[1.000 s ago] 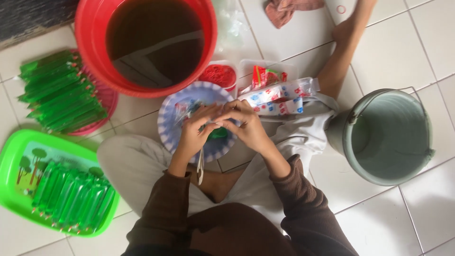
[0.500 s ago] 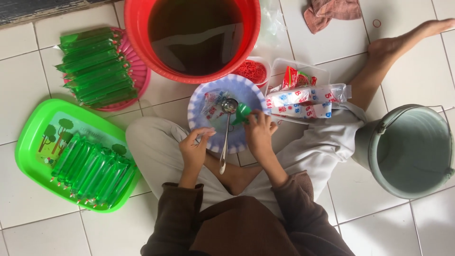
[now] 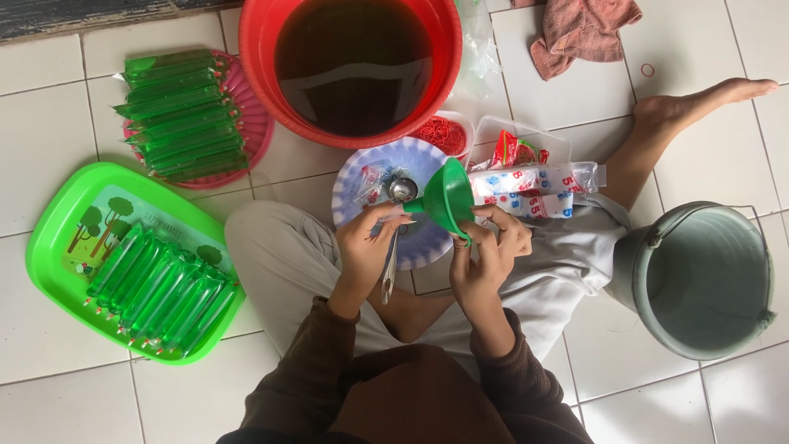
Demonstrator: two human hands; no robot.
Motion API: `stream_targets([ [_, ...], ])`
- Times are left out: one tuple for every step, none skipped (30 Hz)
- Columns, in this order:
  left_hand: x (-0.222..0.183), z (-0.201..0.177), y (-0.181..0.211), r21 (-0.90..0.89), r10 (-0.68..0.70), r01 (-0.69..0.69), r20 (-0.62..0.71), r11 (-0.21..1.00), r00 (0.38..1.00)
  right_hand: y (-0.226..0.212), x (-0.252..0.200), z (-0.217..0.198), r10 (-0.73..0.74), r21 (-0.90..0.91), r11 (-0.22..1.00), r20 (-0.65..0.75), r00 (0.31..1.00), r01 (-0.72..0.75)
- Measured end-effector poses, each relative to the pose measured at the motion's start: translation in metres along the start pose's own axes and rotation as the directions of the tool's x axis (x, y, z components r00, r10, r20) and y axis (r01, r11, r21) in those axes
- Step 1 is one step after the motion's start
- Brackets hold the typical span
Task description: Filling small plastic tubes with green liquid using a ladle and funnel, then sealing them with rubber bands.
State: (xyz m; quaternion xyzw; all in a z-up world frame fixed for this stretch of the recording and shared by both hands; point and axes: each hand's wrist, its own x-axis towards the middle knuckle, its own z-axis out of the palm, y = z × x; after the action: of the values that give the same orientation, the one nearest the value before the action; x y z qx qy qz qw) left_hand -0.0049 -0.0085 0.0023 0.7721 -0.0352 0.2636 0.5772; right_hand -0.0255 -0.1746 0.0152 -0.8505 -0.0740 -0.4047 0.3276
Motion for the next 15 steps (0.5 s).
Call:
stream_targets([
  [0.000,-0.001,0.001,0.000,0.002,-0.002,-0.002,1.000,1.000,0.000,0.000,-0.001,-0.002,0.001,1.000,-0.001,1.000,0.002],
  [0.000,-0.001,0.002,-0.012,-0.002,0.002,0.005,1.000,1.000,0.000,0.000,-0.002,-0.010,0.001,1.000,0.007,1.000,0.010],
  [0.001,-0.002,0.004,-0.026,-0.004,0.004,0.013,1.000,1.000,0.001,0.000,-0.003,-0.018,-0.001,1.000,0.014,1.000,0.018],
  [0.000,-0.003,0.002,-0.027,-0.002,0.002,0.012,1.000,1.000,0.001,0.001,-0.002,-0.020,-0.001,1.000,0.013,1.000,0.020],
  [-0.001,-0.004,0.000,-0.028,-0.013,0.013,0.030,1.000,0.999,0.001,0.000,-0.001,-0.041,-0.001,0.999,0.024,0.999,0.041],
  [-0.003,-0.006,-0.001,-0.029,-0.023,0.024,0.049,0.999,0.999,0.001,0.000,0.000,-0.062,0.000,0.998,0.036,0.997,0.062],
  [-0.003,-0.007,-0.004,-0.030,-0.021,0.022,0.048,0.999,0.999,0.001,-0.002,0.001,-0.063,0.000,0.998,0.034,0.997,0.063],
  [-0.004,-0.007,-0.007,-0.025,-0.025,0.027,0.063,0.999,0.998,0.000,-0.003,0.001,-0.073,-0.007,0.997,0.051,0.996,0.074],
  [-0.005,-0.008,-0.010,-0.020,-0.031,0.033,0.078,0.999,0.997,0.000,-0.004,0.001,-0.083,-0.013,0.996,0.071,0.994,0.084],
  [-0.006,-0.009,-0.011,-0.020,-0.030,0.032,0.077,0.999,0.997,-0.003,0.001,-0.001,-0.084,-0.012,0.996,0.070,0.994,0.085],
  [-0.007,-0.010,-0.012,-0.017,-0.041,0.042,0.095,0.999,0.995,-0.007,0.005,-0.002,-0.098,-0.023,0.995,0.069,0.993,0.100],
  [-0.007,-0.010,-0.013,-0.015,-0.051,0.053,0.114,0.998,0.992,-0.010,0.009,-0.004,-0.112,-0.033,0.993,0.068,0.991,0.114],
  [-0.005,-0.012,-0.008,-0.015,-0.051,0.053,0.115,0.998,0.992,-0.008,0.010,-0.005,-0.111,-0.033,0.993,0.068,0.991,0.114],
  [-0.003,-0.013,-0.003,-0.023,-0.065,0.068,0.110,0.997,0.992,-0.007,0.011,-0.006,-0.120,-0.059,0.991,0.054,0.991,0.123],
  [-0.001,-0.015,0.001,-0.030,-0.079,0.083,0.104,0.996,0.991,-0.005,0.012,-0.006,-0.130,-0.082,0.988,0.040,0.991,0.133],
])
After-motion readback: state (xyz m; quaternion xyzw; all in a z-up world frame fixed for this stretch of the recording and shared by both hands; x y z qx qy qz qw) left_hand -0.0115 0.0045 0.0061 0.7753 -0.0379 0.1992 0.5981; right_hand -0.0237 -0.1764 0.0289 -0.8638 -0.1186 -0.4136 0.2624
